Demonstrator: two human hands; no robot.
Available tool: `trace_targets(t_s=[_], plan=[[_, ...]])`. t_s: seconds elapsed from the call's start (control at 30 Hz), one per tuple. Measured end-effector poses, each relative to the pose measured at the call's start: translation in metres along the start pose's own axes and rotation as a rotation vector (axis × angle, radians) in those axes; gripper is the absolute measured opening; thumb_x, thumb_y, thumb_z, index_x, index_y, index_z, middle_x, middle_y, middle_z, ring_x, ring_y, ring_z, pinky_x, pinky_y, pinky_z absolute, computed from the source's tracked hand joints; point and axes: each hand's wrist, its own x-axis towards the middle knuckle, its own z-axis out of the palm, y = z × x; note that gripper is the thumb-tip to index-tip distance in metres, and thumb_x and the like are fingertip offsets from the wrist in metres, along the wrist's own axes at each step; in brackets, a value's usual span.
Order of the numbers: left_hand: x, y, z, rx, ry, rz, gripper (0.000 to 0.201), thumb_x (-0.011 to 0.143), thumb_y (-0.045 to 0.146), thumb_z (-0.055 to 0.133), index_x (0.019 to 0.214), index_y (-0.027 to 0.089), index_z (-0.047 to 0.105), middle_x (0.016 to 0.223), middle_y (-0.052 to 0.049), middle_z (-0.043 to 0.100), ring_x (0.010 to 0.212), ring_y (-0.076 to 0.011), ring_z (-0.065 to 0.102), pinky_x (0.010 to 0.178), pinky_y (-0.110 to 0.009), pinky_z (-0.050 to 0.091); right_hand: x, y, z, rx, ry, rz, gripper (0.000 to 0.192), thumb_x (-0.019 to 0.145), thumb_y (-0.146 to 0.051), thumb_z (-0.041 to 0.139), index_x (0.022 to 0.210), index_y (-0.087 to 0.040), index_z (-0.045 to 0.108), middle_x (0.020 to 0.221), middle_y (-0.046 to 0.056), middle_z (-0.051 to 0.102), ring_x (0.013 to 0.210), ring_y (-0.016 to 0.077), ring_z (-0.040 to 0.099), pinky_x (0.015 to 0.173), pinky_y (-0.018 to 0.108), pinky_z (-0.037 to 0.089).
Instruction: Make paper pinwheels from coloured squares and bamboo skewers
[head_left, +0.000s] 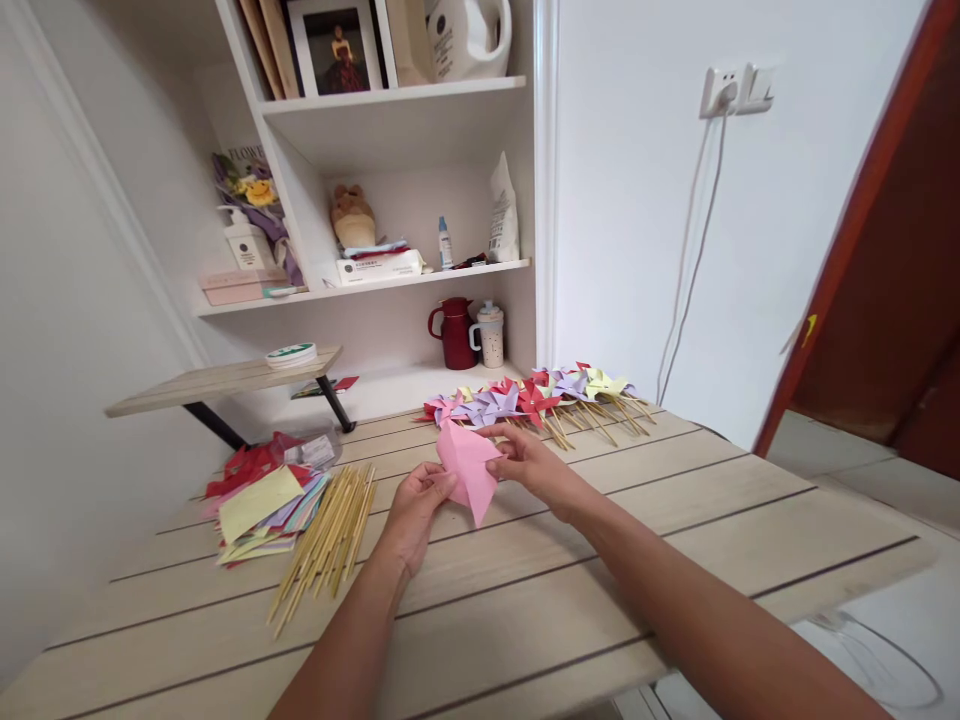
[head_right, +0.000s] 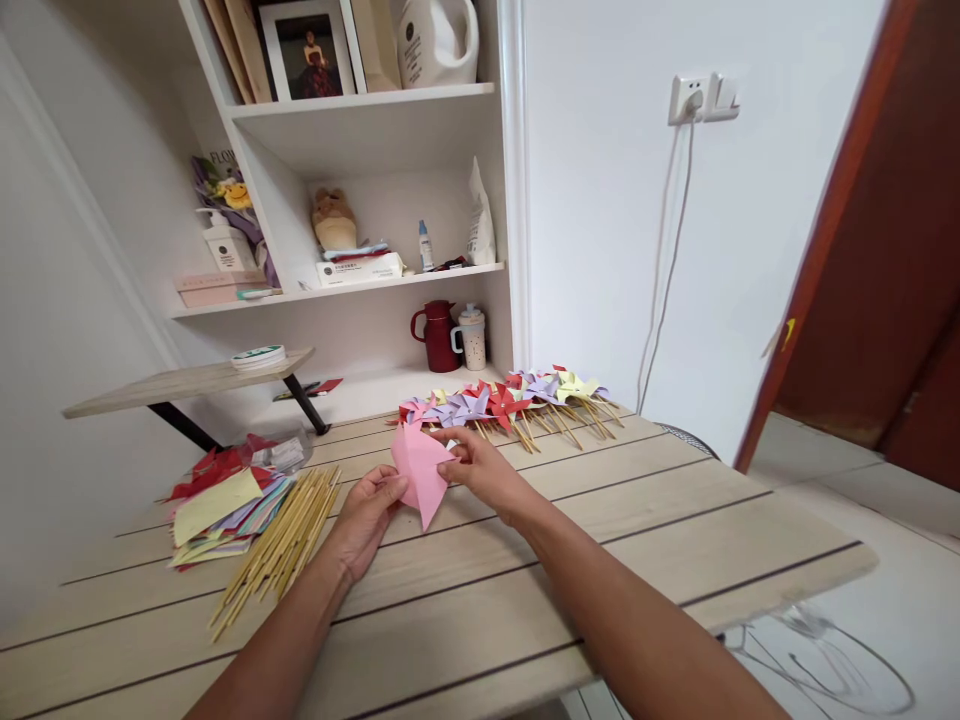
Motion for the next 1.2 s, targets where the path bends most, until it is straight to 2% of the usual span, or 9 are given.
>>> trace_targets(t_s=[0.17, 0.27, 0.37, 0.5, 0.7, 0.77, 0.93, 1.07, 1.2], plan=[[0.000, 0.002, 0.003, -0.068, 0.088, 0.067, 0.034, 0.063, 0.027, 0.089, 0.083, 0.016, 0.064, 0.081, -0.002, 0.070, 0.075, -0.0121, 0.063, 0.078, -0.025, 0.049, -0.004, 0.004, 0.018, 0.264, -0.052, 0.054, 0.070, 0.069, -0.026, 0.083, 0.131, -0.026, 0.052, 0.100, 0.004, 0.075, 0.092, 0.0208, 0.067, 0.088, 0.035, 0.046], [-0.003, 0.003, 0.007, -0.088, 0.108, 0.088, 0.034, 0.063, 0.027, 0.088, 0.083, 0.016, 0.064, 0.081, -0.002, 0.069, 0.075, -0.0122, 0.063, 0.076, -0.025, 0.050, -0.004, 0.009, 0.029, 0.364, -0.005, 0.046, 0.075, 0.059, -0.025, 0.089, 0.127, -0.024, 0.057, 0.101, 0.005, 0.076, 0.092, 0.0225, 0.068, 0.085, 0.035, 0.048], [-0.008, 0.004, 0.016, -0.098, 0.100, 0.097, 0.034, 0.063, 0.026, 0.089, 0.083, 0.015, 0.064, 0.081, -0.003, 0.069, 0.074, -0.0128, 0.063, 0.074, -0.025, 0.050, 0.000, 0.016, 0.034, 0.410, 0.066, 0.030, 0.062, 0.056, -0.028, 0.091, 0.112, -0.019, 0.067, 0.099, 0.006, 0.076, 0.085, 0.0212, 0.067, 0.080, 0.033, 0.048], [-0.015, 0.007, 0.025, -0.141, 0.049, 0.116, 0.032, 0.071, 0.032, 0.084, 0.092, 0.015, 0.067, 0.092, -0.006, 0.071, 0.085, -0.0158, 0.065, 0.080, -0.028, 0.051, 0.004, 0.018, 0.028, 0.348, 0.130, -0.022, 0.039, 0.067, -0.040, 0.084, 0.097, -0.017, 0.074, 0.095, 0.006, 0.075, 0.080, 0.0184, 0.063, 0.078, 0.032, 0.046], [-0.010, 0.018, 0.016, -0.305, 0.149, 0.088, 0.046, 0.084, 0.053, 0.068, 0.118, 0.022, 0.065, 0.116, -0.008, 0.066, 0.102, -0.0191, 0.064, 0.085, -0.032, 0.052, 0.001, 0.002, 0.017, 0.329, 0.153, -0.034, 0.036, 0.072, -0.050, 0.079, 0.089, -0.019, 0.073, 0.079, 0.002, 0.071, 0.067, 0.0146, 0.055, 0.065, 0.027, 0.041], [-0.008, 0.020, 0.012, -0.337, 0.103, 0.066, 0.050, 0.086, 0.055, 0.065, 0.125, 0.023, 0.062, 0.121, -0.009, 0.065, 0.106, -0.0198, 0.063, 0.085, -0.032, 0.052, 0.000, 0.000, 0.016, 0.348, 0.157, -0.005, 0.036, 0.072, -0.051, 0.080, 0.087, -0.019, 0.072, 0.077, 0.001, 0.069, 0.064, 0.0134, 0.053, 0.061, 0.026, 0.038], [-0.015, 0.018, 0.014, -0.332, -0.164, -0.043, 0.055, 0.088, 0.050, 0.064, 0.132, 0.017, 0.060, 0.125, -0.014, 0.068, 0.117, -0.0262, 0.061, 0.098, -0.037, 0.047, -0.001, 0.001, 0.016, 0.262, 0.123, 0.015, 0.038, 0.073, -0.053, 0.077, 0.085, -0.017, 0.069, 0.074, 0.000, 0.065, 0.063, 0.0127, 0.050, 0.061, 0.026, 0.036], [-0.021, 0.010, 0.021, -0.292, -0.250, -0.108, 0.053, 0.087, 0.049, 0.066, 0.126, 0.013, 0.065, 0.123, -0.015, 0.070, 0.123, -0.0296, 0.059, 0.108, -0.040, 0.040, -0.003, 0.003, 0.018, 0.057, 0.060, -0.051, 0.037, 0.079, -0.054, 0.071, 0.082, -0.017, 0.065, 0.071, -0.002, 0.056, 0.063, 0.0125, 0.045, 0.059, 0.026, 0.032], [-0.021, 0.008, 0.022, -0.332, -0.295, -0.137, 0.061, 0.087, 0.055, 0.061, 0.130, 0.011, 0.062, 0.129, -0.017, 0.067, 0.130, -0.0316, 0.054, 0.115, -0.043, 0.033, -0.002, 0.005, 0.018, -0.159, 0.061, -0.126, 0.038, 0.082, -0.054, 0.066, 0.071, -0.018, 0.057, 0.066, -0.003, 0.044, 0.061, 0.0123, 0.038, 0.057, 0.026, 0.026]])
